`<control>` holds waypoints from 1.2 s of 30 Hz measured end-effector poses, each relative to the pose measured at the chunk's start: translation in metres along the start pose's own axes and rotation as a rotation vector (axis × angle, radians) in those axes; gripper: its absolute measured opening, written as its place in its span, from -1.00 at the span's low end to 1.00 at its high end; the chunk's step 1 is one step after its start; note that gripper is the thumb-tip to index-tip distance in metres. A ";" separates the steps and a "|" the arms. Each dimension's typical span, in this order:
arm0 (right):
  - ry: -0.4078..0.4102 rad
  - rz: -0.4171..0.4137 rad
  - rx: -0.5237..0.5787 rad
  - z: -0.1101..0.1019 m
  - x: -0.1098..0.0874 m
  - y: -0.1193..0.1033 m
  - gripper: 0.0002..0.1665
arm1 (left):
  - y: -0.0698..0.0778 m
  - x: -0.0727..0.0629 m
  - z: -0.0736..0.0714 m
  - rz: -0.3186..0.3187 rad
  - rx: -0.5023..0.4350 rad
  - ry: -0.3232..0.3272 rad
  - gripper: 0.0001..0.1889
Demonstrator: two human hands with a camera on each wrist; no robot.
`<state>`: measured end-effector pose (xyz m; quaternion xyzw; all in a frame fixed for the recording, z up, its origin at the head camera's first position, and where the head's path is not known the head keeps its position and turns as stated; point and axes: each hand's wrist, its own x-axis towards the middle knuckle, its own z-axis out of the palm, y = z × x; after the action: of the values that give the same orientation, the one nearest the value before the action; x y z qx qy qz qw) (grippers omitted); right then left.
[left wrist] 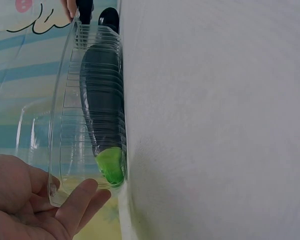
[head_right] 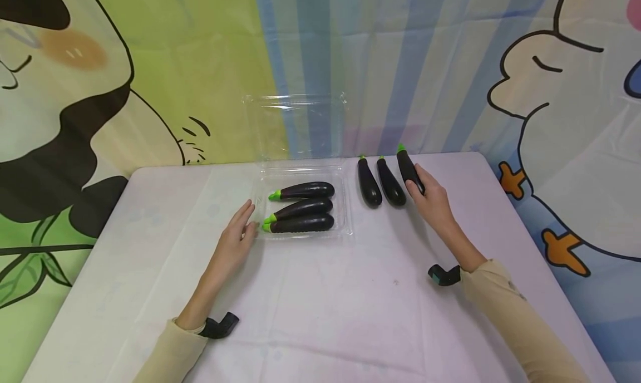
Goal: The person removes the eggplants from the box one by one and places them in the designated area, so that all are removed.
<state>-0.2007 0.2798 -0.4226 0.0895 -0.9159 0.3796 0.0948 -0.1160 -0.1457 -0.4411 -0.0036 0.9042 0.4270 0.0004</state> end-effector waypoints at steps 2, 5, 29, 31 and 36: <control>-0.013 0.011 0.001 0.000 0.002 0.002 -0.33 | 0.000 0.000 0.000 -0.004 0.000 0.001 -0.46; -0.031 0.025 0.003 0.001 0.005 0.004 -0.31 | -0.001 0.000 0.000 -0.003 -0.003 0.002 -0.46; -0.180 0.095 -0.081 0.004 0.017 0.021 -0.25 | -0.002 0.001 0.000 0.011 0.009 0.010 -0.47; -0.187 0.099 -0.081 0.004 0.017 0.022 -0.25 | -0.002 0.001 0.000 0.010 0.007 0.009 -0.47; -0.219 0.107 -0.069 0.005 0.016 0.023 -0.24 | -0.002 0.001 0.000 0.006 0.001 0.004 -0.46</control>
<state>-0.2224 0.2910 -0.4380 0.0778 -0.9368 0.3404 -0.0231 -0.1166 -0.1467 -0.4424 -0.0018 0.9045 0.4266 -0.0027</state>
